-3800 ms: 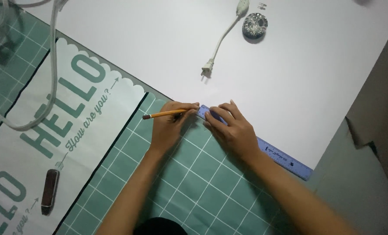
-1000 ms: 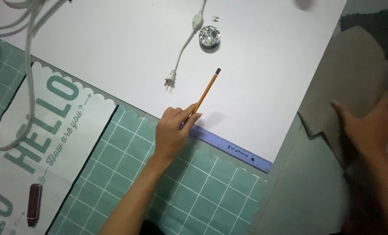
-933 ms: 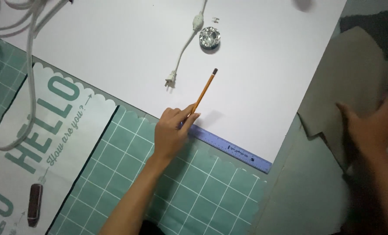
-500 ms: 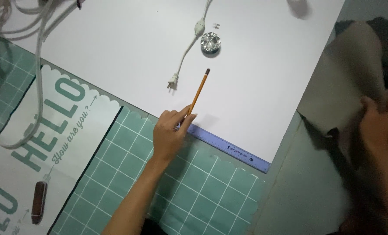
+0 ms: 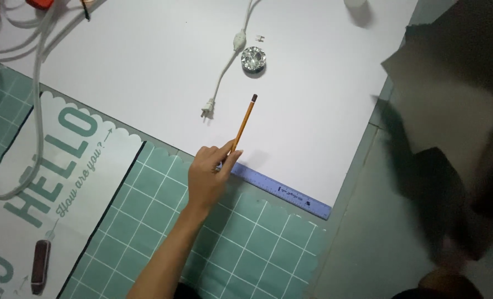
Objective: Using a ruler and pencil to measure and mark lines on a white board or sheet, while also handling pieces of grey material.
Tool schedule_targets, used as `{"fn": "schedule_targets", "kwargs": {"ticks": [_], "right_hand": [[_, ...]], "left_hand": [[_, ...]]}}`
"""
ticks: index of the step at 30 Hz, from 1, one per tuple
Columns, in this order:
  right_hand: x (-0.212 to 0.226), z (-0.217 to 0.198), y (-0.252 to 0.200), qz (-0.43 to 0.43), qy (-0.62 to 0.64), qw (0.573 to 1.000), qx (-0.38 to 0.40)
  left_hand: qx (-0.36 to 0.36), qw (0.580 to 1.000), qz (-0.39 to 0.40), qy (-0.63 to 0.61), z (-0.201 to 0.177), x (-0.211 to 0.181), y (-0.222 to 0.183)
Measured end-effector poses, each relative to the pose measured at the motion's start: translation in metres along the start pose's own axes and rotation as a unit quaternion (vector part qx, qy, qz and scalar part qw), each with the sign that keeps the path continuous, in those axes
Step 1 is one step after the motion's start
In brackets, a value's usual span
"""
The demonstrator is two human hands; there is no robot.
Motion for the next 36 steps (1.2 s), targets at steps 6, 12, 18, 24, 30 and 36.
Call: {"fn": "schedule_targets", "kwargs": {"ticks": [6,12,18,24,30,36], "right_hand": [[0.095,-0.029,0.014,0.029,0.057,0.997,-0.047],[0.098,-0.009,0.027,-0.007,0.026,0.997,-0.071],[0.052,0.002,0.026,0.084,-0.320,0.940,0.088],[0.296,0.033,-0.007,0.156,0.185,0.945,0.218],[0.383,0.128,-0.067,0.222,0.485,0.727,0.433],[0.297,0.113,-0.049,0.229,0.508,0.776,0.294]], "left_hand": [[0.000,1.000,0.011,-0.007,0.003,-0.005,0.000],[-0.005,0.999,0.005,-0.033,0.000,-0.010,-0.007],[-0.021,0.999,0.023,-0.040,0.000,-0.012,-0.003],[-0.013,0.992,0.116,-0.053,0.030,-0.048,0.003],[0.108,0.975,0.192,-0.014,0.073,-0.084,-0.010],[0.149,0.969,0.182,0.081,0.095,-0.061,-0.026]]}}
Point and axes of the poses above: each hand's wrist, its own y-axis towards the middle knuckle, its own z-axis out of the palm, x = y × z, the point moved 10 cm from there along y, towards the middle knuckle, and after that the axes turned 11 degrees about x, right-handed, at the moved point
